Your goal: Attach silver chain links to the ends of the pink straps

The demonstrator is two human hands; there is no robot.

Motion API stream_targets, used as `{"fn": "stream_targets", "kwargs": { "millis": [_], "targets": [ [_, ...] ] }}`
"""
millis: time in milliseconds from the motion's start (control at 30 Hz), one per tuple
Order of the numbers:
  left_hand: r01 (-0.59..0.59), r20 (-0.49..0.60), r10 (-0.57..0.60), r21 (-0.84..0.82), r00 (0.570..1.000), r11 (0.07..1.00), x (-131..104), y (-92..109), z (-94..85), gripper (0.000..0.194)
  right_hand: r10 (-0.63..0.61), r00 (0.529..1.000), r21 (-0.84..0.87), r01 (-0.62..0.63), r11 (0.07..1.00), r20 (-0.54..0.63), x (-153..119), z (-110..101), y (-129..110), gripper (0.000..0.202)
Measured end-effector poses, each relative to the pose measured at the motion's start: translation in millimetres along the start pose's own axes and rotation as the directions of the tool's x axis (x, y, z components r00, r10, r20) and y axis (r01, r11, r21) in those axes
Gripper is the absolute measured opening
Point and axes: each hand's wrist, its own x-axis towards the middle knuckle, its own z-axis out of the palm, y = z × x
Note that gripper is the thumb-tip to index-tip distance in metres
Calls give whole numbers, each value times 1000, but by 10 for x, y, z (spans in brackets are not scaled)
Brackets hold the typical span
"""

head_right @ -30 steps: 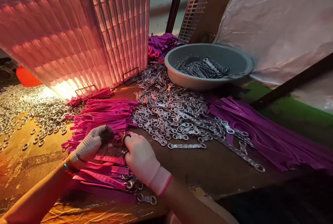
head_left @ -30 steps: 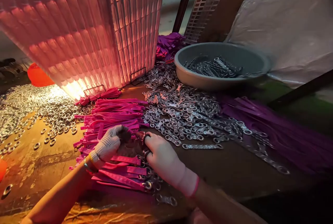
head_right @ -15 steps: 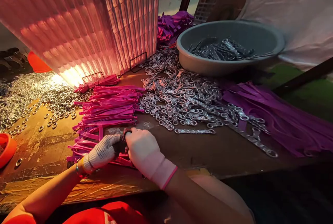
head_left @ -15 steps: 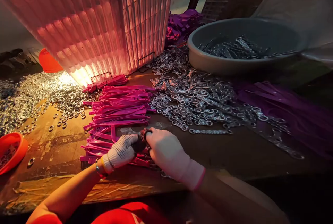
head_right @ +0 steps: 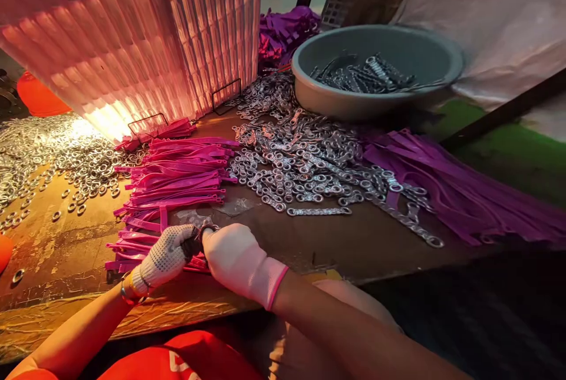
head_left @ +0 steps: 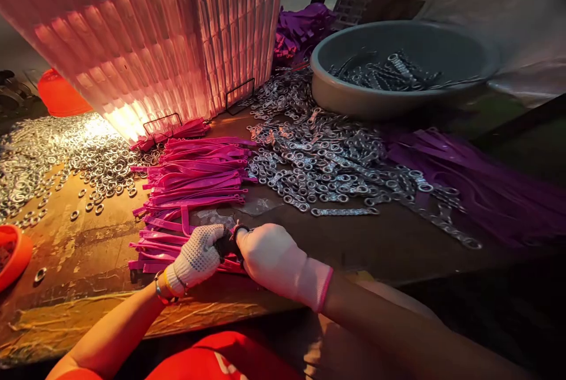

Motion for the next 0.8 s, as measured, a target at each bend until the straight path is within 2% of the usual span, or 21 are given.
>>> {"fn": "stream_targets", "kwargs": {
  "millis": [67,167,267,333,400,467,533,567,600,633,667,733,767,800],
  "targets": [
    [-37,71,32,65,997,997,20,54,-111,21,-13,1000,-9,13,1000,6,5,-2,11,22],
    [-80,139,41,291,989,953,19,124,-471,15,3,1000,35,-3,999,7,25,1,32,19],
    [15,85,-68,507,994,862,-32,73,-888,13,75,996,50,-78,996,51,59,-1,89,21],
    [75,69,-137,562,988,824,-88,-38,-1039,15,100,985,52,-108,993,138,96,-26,202,21],
    [71,29,-99,505,995,861,-145,-164,-1028,20,154,972,46,-165,985,176,146,-70,403,20],
    [72,-107,-38,337,994,939,-182,-248,-880,29,279,951,19,-284,959,133,207,-108,663,20],
    [155,-223,-140,52,965,987,-174,-251,-677,36,431,899,-19,-430,902,81,277,-101,899,24],
    [213,-212,-241,-145,947,966,-149,-221,-582,41,494,867,-36,-493,869,70,312,-74,979,26],
    [270,-141,-338,-361,930,893,-113,-176,-502,47,548,834,-50,-546,836,62,345,-30,1026,29],
    [318,-24,-398,-559,917,766,-68,-120,-443,53,592,804,-62,-589,806,53,374,24,1039,32],
    [355,102,-410,-710,906,608,-20,-62,-403,59,621,783,-71,-617,783,43,394,84,1022,35],
    [401,289,-345,-859,893,319,61,42,-368,64,647,762,-80,-644,761,17,411,195,937,41],
    [418,346,-302,-880,889,224,85,78,-362,63,651,759,-79,-649,757,8,409,237,890,43],
    [420,369,-268,-892,890,167,95,100,-358,59,653,757,-75,-651,755,3,403,268,851,44]
  ]
}}
